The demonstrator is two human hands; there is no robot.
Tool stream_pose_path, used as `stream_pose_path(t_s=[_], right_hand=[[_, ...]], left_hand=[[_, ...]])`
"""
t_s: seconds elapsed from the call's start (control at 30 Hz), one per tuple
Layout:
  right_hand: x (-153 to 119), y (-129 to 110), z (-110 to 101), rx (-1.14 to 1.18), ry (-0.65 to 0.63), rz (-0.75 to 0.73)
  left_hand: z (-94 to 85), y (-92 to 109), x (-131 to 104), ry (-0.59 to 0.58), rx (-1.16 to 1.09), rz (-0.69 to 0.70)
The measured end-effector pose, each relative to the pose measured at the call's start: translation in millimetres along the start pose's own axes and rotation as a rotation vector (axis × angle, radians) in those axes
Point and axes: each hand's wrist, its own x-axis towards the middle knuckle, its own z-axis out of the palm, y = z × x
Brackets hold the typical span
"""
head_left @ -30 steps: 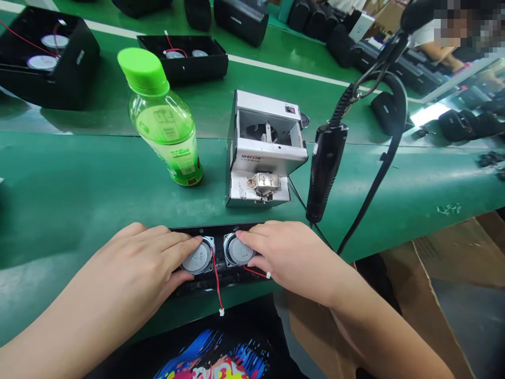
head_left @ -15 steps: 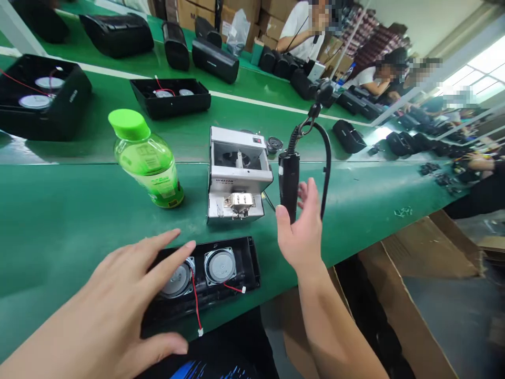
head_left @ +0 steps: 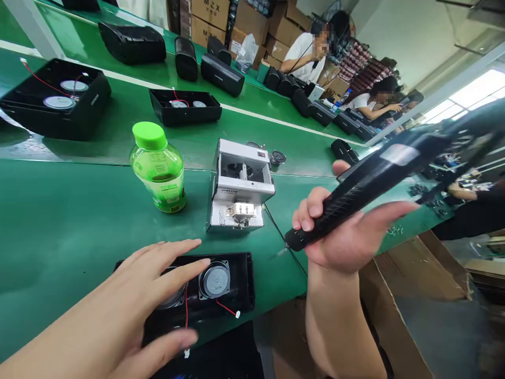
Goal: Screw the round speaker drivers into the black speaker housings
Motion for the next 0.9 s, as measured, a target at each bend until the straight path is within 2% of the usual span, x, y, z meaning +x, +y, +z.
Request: stream_pose_path(t_s=[0.07,0.13,0.2,0.33,0.4,0.57,0.7,0.8,0.9], right_hand=[[6,-23,24,0.022,0.029,-0.063],[14,-32,48,-0.003,0.066,-0.163],[21,-25,66,0.000,0.051,-0.240],[29,5,83,-0.003,-0.151,-0.294],[30,14,84,-0.006,-0.195,-0.299],[23,12,84,0.066,-0.124,-0.236],[7,3,77,0.037,-0.100,-0.157],[-9,-11,62,-0.002,-0.013,-0.148],[-22,-25,46,0.109,-0.044,-0.155]], left_hand=[[5.4,14,19,0.023,-0.005,0.049],[13.4,24,36,-0.006,0.032,0.094],[21.3,29,47,-0.049,0.072,0.077],[27.1,34,55,-0.112,0.041,-0.014],[24.4,36,58,-0.163,0.018,-0.056],[18.2,40,64,-0.254,0.031,-0.116],[21.3,39,63,-0.231,0.059,-0.098],[23.6,36,62,-0.204,0.085,-0.085],[24.2,32,61,-0.163,0.080,-0.053]])
